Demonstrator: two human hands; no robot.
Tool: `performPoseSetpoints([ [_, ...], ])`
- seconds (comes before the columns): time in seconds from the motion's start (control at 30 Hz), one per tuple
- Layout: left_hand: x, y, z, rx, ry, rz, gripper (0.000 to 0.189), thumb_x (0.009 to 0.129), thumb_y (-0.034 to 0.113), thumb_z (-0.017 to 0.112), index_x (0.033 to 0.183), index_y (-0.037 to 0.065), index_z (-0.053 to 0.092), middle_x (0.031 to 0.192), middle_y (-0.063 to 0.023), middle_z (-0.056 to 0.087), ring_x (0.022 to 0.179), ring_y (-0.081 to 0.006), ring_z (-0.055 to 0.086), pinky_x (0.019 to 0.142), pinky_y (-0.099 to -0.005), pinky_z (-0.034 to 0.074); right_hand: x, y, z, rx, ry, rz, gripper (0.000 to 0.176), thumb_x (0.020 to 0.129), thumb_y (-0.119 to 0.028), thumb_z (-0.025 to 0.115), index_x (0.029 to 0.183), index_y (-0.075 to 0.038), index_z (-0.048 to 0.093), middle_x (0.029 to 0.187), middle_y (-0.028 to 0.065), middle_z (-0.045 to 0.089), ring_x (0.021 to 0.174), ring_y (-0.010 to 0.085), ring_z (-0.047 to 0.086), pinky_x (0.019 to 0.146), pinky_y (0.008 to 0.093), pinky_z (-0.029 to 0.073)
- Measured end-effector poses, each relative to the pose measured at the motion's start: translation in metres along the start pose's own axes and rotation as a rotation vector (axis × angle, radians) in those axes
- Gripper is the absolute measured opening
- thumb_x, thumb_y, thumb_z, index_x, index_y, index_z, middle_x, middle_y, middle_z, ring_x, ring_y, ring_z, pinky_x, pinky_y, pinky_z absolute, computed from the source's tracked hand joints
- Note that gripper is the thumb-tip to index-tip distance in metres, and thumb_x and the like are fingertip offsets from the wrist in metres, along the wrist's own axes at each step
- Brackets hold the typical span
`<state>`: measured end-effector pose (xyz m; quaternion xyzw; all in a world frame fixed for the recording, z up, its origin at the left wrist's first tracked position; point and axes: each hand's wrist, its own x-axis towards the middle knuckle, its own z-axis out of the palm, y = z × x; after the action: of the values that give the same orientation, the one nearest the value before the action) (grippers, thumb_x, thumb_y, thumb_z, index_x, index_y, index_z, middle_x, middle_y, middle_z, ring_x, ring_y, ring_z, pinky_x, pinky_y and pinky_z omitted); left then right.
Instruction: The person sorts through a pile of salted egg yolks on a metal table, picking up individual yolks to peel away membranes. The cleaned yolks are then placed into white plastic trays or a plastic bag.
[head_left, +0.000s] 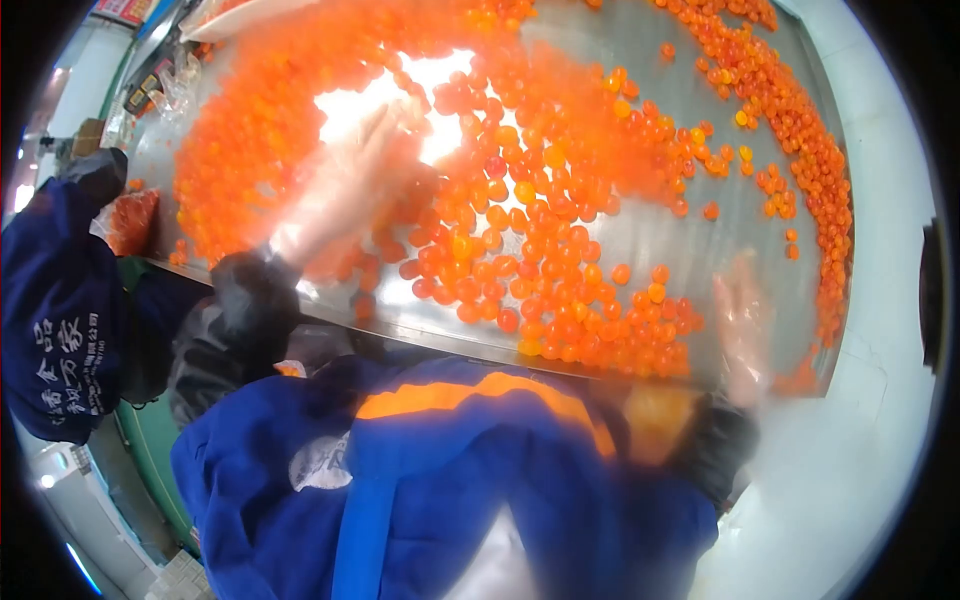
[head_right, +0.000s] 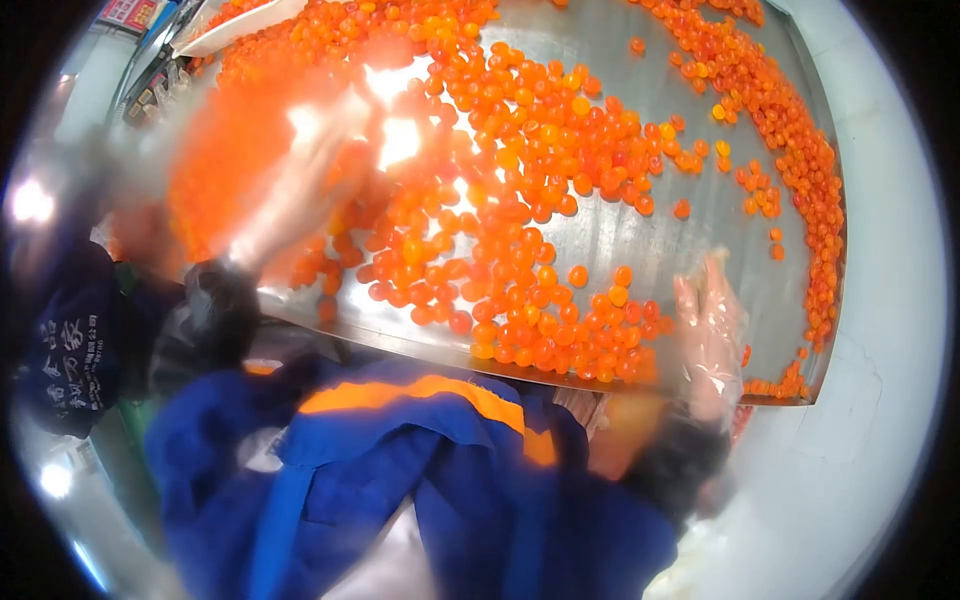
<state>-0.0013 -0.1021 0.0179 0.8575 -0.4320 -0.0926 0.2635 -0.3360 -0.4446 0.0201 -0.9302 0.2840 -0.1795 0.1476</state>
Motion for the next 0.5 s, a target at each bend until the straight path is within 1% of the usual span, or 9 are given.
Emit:
performPoseSetpoints([
  [0.07,-0.021,0.025,-0.003,0.248,-0.111,0.205,0.062,0.09,0.025,0.074,0.145,0.012,0.05,0.15,-0.0246,0.043,0.135,-0.044,0.046,0.109,-0.0488,0.043,0.006,0.003,-0.027,-0.279,-0.753,0.446,0.067,0.099,-0.029,0.059,0.152,0.004,0.034,0.118,0.0245,0.067,0.112,0.0369,0.064,0.096,0.0448,0.051],
  [0.1,-0.029,0.034,0.004,0.219,-0.184,0.267,0.066,0.089,0.028,0.075,0.147,0.013,0.047,0.152,-0.0258,0.04,0.137,-0.0441,0.044,0.111,-0.051,0.042,-0.01,0.009,-0.021,-0.284,-0.756,0.444,0.067,0.099,-0.029,0.059,0.152,0.004,0.034,0.118,0.0245,0.067,0.112,0.0369,0.064,0.096,0.0448,0.051],
  [0.17,-0.033,0.046,0.029,0.212,-0.334,0.404,0.072,0.09,0.038,0.072,0.151,0.015,0.043,0.154,-0.027,0.037,0.142,-0.0434,0.039,0.115,-0.0546,0.036,-0.048,0.024,0.003,-0.368,-0.867,0.301,0.078,0.091,-0.031,0.066,0.15,0.009,0.031,0.1,0.0275,0.068,0.096,0.0442,0.065,0.084,0.0521,0.052],
  [0.2,-0.035,0.047,0.05,0.232,-0.413,0.478,0.074,0.092,0.044,0.069,0.153,0.015,0.041,0.155,-0.0271,0.037,0.144,-0.0425,0.037,0.117,-0.0561,0.032,-0.04,-0.002,0.005,-0.309,-0.961,0.314,0.077,0.09,-0.029,0.065,0.149,0.008,0.033,0.1,0.0282,0.068,0.097,0.0458,0.065,0.082,0.0548,0.051],
  [0.3,-0.035,0.067,0.094,0.129,-0.423,0.496,0.08,0.09,0.053,0.066,0.153,0.012,0.04,0.16,-0.0238,0.031,0.149,-0.0413,0.029,0.121,-0.0569,0.022,-0.034,-0.061,0.004,-0.096,-0.901,0.393,0.077,0.09,-0.027,0.065,0.15,0.009,0.033,0.105,0.0314,0.066,0.102,0.0437,0.064,0.087,0.0501,0.051],
  [0.33,-0.029,0.069,0.096,0.13,-0.423,0.502,0.08,0.09,0.053,0.066,0.153,0.012,0.04,0.16,-0.0238,0.031,0.149,-0.0413,0.029,0.121,-0.0569,0.022,-0.039,-0.064,0.016,0.051,-0.796,0.307,0.082,0.089,-0.023,0.069,0.153,0.006,0.028,0.108,0.0293,0.066,0.1,0.0418,0.066,0.085,0.047,0.053],
  [0.4,-0.012,0.07,0.099,0.185,-0.396,0.357,0.084,0.092,0.059,0.058,0.155,0.007,0.036,0.161,-0.0242,0.03,0.151,-0.041,0.023,0.124,-0.0544,0.017,-0.039,-0.077,0.024,0.191,-0.68,0.219,0.088,0.088,-0.02,0.074,0.155,0.004,0.023,0.11,0.0272,0.066,0.098,0.0398,0.067,0.082,0.0439,0.055],
  [0.47,0.007,0.055,0.08,0.31,-0.353,0.24,0.083,0.095,0.057,0.056,0.157,0.009,0.033,0.161,-0.0239,0.029,0.15,-0.0402,0.025,0.124,-0.0471,0.02,-0.034,-0.093,0.022,0.518,-0.686,0.24,0.085,0.089,-0.016,0.072,0.158,-0.002,0.024,0.121,0.0247,0.063,0.099,0.033,0.069,0.086,0.0409,0.055],
  [0.5,0.01,0.049,0.075,0.244,-0.209,0.129,0.077,0.096,0.054,0.056,0.155,0.008,0.037,0.161,-0.0225,0.03,0.149,-0.0386,0.027,0.123,-0.0435,0.023,-0.038,-0.093,0.021,0.76,-0.679,0.45,0.079,0.09,-0.011,0.069,0.158,-0.006,0.029,0.131,0.0207,0.059,0.104,0.0277,0.067,0.093,0.0389,0.053],
])
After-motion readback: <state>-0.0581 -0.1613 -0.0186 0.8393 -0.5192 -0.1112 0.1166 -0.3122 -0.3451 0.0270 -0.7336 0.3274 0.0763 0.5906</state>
